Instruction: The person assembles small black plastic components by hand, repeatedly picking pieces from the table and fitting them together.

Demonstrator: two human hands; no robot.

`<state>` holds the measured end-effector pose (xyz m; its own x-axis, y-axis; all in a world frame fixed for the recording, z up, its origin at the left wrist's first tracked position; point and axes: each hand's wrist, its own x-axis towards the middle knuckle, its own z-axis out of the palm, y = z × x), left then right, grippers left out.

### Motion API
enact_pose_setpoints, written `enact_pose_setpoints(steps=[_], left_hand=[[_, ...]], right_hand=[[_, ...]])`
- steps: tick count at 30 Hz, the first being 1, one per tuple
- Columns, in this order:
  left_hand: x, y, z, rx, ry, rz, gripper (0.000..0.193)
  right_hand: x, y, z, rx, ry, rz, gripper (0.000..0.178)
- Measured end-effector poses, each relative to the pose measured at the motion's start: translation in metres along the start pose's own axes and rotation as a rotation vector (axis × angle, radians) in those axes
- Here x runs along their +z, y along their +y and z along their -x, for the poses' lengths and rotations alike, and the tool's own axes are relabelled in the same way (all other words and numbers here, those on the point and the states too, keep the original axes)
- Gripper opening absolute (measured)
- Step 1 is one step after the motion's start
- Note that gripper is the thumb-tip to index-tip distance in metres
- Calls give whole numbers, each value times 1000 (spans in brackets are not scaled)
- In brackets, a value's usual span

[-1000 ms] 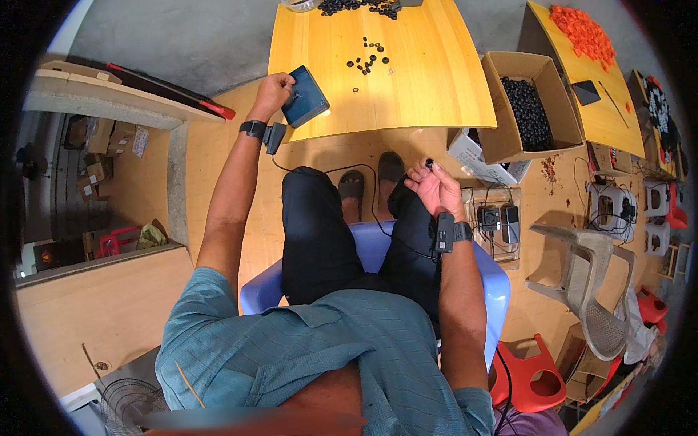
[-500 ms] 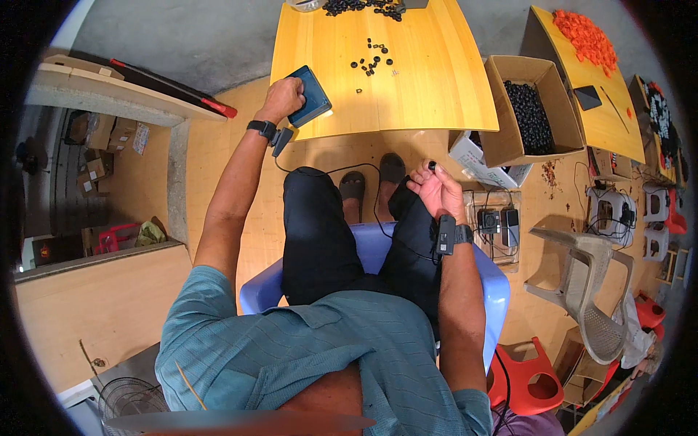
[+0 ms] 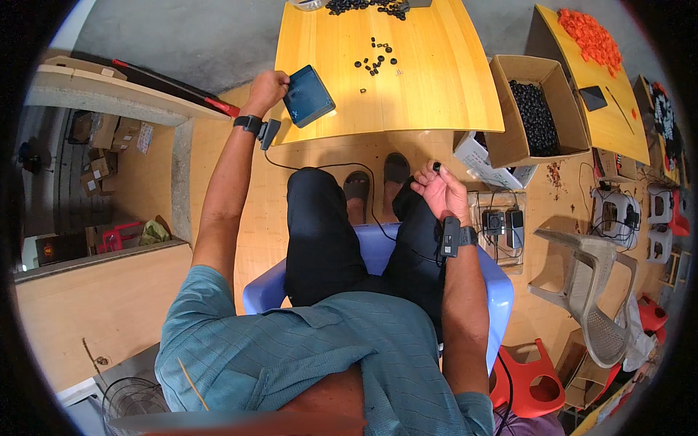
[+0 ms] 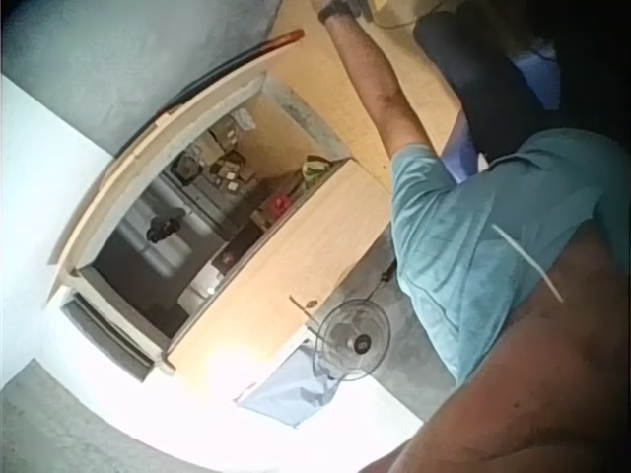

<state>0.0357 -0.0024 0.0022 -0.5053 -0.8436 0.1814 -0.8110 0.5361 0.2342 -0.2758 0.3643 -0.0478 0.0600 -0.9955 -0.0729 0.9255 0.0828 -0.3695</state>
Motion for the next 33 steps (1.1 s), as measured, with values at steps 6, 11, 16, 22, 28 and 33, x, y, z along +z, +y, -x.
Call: enact_pose_setpoints(steps=[6,11,16,22,28,33], left_hand=[[10,31,8,21,-99,73,14],[12,66,8,198,-302,314,24],[22,64,8,170,-372,216,29],[27,80,7,2,-308,271,18],[37,64,7,79,-132,190,16],[40,90,8,19,-97,156,17]], right_hand=[[1,-2,1,2,0,11,23],[2,-2,1,-21,8,-19,24],[3,-1,0,-10,4,-6,23],[3,-3,3,-9,24,4,23],[3,-2,-1,-5,16,-2,23],[2,-4,3,-14,21,2,23]])
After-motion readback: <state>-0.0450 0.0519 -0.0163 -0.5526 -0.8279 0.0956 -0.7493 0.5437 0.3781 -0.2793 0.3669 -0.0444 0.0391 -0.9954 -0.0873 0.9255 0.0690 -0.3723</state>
